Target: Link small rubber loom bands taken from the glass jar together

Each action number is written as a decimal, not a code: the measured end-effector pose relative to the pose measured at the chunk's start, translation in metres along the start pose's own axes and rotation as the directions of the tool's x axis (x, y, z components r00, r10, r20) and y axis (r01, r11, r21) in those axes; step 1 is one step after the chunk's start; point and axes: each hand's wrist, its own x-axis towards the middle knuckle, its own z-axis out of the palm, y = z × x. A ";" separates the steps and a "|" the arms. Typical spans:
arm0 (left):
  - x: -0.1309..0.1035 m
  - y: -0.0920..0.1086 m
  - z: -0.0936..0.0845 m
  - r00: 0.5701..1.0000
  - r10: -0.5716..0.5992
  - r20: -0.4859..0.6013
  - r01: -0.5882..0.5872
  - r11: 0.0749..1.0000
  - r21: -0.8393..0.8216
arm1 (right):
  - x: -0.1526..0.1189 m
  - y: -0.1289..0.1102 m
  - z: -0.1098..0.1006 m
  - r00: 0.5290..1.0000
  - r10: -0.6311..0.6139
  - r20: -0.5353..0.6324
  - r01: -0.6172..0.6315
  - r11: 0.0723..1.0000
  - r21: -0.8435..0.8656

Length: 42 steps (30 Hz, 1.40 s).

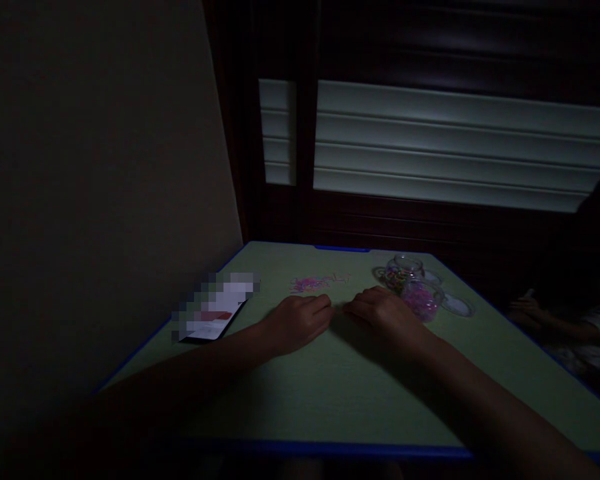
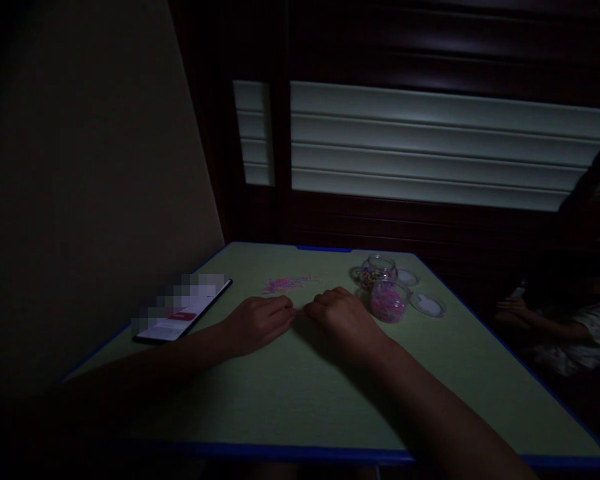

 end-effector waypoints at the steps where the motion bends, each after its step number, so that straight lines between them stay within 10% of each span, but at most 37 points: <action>1: 0.000 0.000 0.000 1.000 0.000 0.003 0.000 1.000 -0.001 | 0.000 0.001 0.000 1.000 -0.005 0.003 0.005 1.000 -0.013; 24: 0.000 0.000 -0.001 1.000 -0.003 0.022 0.002 1.000 0.031 | -0.004 0.012 -0.010 0.987 0.145 0.062 -0.115 0.931 -0.346; 42: -0.003 0.000 0.001 0.999 -0.012 0.038 0.010 0.999 0.050 | -0.029 0.040 -0.037 0.639 0.734 -0.229 -0.712 0.451 -0.539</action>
